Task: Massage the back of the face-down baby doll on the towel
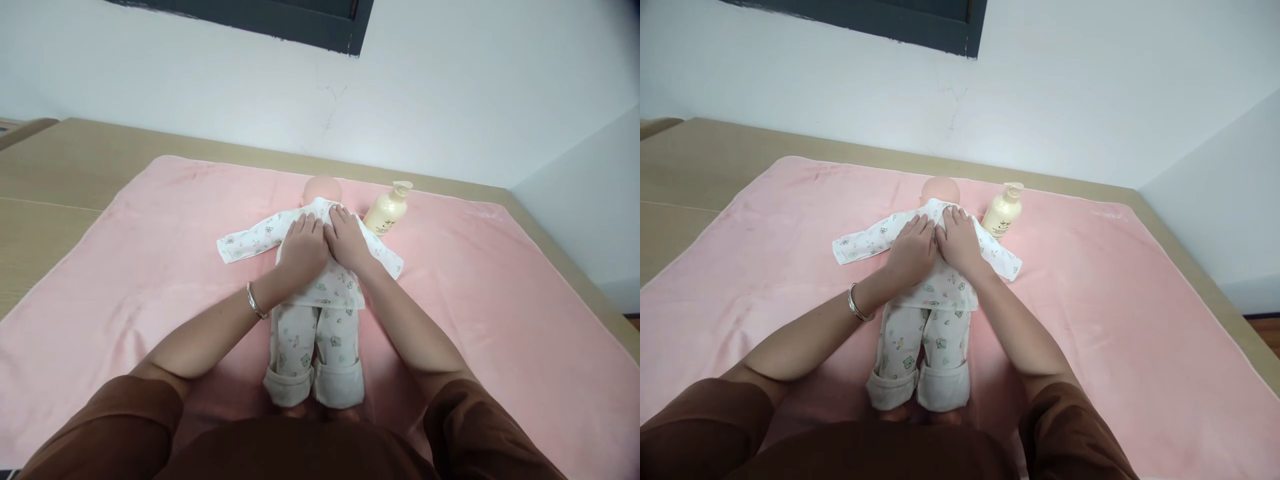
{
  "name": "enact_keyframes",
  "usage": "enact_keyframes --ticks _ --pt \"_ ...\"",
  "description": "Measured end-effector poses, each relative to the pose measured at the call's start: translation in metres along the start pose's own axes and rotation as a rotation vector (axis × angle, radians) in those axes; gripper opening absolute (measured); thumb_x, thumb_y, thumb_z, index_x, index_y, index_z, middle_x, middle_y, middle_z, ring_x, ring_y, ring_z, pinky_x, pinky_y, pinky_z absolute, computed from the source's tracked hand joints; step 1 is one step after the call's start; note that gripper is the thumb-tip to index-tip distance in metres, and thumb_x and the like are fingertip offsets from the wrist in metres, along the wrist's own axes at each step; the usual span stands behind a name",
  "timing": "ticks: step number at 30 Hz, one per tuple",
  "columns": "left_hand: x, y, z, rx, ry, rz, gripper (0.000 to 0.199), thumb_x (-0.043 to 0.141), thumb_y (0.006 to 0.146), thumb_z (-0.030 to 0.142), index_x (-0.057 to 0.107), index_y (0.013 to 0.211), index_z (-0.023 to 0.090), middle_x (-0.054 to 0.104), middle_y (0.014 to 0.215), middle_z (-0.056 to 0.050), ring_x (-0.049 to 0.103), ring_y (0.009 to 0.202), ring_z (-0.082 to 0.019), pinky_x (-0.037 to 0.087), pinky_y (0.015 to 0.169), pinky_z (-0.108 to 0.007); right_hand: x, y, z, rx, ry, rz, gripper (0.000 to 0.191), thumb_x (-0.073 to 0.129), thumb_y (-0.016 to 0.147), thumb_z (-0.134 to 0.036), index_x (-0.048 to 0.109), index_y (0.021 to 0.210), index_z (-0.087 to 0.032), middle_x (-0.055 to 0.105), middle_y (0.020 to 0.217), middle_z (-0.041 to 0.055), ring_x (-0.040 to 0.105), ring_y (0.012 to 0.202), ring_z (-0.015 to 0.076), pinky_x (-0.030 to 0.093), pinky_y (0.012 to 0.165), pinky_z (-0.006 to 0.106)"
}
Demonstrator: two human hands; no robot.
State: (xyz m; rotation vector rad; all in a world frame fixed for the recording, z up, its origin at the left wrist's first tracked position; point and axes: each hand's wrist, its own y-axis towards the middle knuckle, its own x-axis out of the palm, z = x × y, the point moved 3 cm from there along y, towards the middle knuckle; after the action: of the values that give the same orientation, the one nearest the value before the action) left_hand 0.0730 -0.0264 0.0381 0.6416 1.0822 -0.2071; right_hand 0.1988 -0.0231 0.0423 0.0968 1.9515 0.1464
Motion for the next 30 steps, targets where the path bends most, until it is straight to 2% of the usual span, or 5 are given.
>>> enact_keyframes --ticks 4,8,17,22,30 --pt "-0.002 0.016 -0.017 0.005 -0.102 -0.017 0.045 0.035 0.095 0.018 0.062 0.129 0.006 0.063 0.140 -0.020 0.054 0.138 -0.030 0.039 0.123 -0.050 0.000 -0.020 -0.022 -0.039 -0.083 0.006 0.060 0.026 0.102 -0.022 0.037 0.155 0.005 0.037 0.161 0.0292 0.030 0.155 0.0372 0.027 0.127 0.056" --pt "0.003 0.026 -0.031 -0.034 -0.144 -0.022 0.045 0.032 0.097 0.022 0.062 0.125 0.004 0.063 0.138 -0.023 0.056 0.134 -0.031 0.040 0.122 -0.050 -0.001 -0.028 -0.033 -0.050 -0.065 -0.007 0.059 0.035 0.099 -0.020 0.041 0.156 -0.003 0.029 0.166 0.0258 0.023 0.158 0.0399 0.027 0.127 0.057" --pt "0.002 0.027 -0.043 -0.086 -0.201 -0.001 0.046 0.037 0.097 0.026 0.064 0.131 0.011 0.063 0.143 -0.016 0.055 0.138 -0.028 0.040 0.123 -0.050 -0.010 -0.002 0.001 0.005 0.117 0.038 0.055 0.042 0.101 -0.036 0.052 0.149 -0.012 0.034 0.165 0.0209 0.024 0.157 0.0389 0.026 0.125 0.063" --pt "-0.024 0.038 -0.065 -0.231 -0.273 0.013 0.045 0.043 0.092 0.023 0.066 0.130 0.015 0.066 0.140 -0.012 0.059 0.134 -0.027 0.043 0.121 -0.047 -0.019 -0.014 -0.014 -0.094 0.097 0.168 0.052 0.042 0.099 -0.030 0.050 0.148 -0.014 0.027 0.169 0.0158 0.017 0.160 0.0337 0.024 0.128 0.060" --pt "-0.089 0.041 -0.092 -0.369 -0.508 0.362 0.038 0.058 0.087 0.015 0.072 0.122 0.018 0.072 0.132 -0.005 0.065 0.128 -0.022 0.047 0.120 -0.042 -0.012 -0.019 -0.027 -0.091 0.022 -0.015 0.056 0.041 0.102 -0.034 0.042 0.155 -0.016 0.019 0.172 0.0147 0.012 0.161 0.0352 0.014 0.128 0.066"
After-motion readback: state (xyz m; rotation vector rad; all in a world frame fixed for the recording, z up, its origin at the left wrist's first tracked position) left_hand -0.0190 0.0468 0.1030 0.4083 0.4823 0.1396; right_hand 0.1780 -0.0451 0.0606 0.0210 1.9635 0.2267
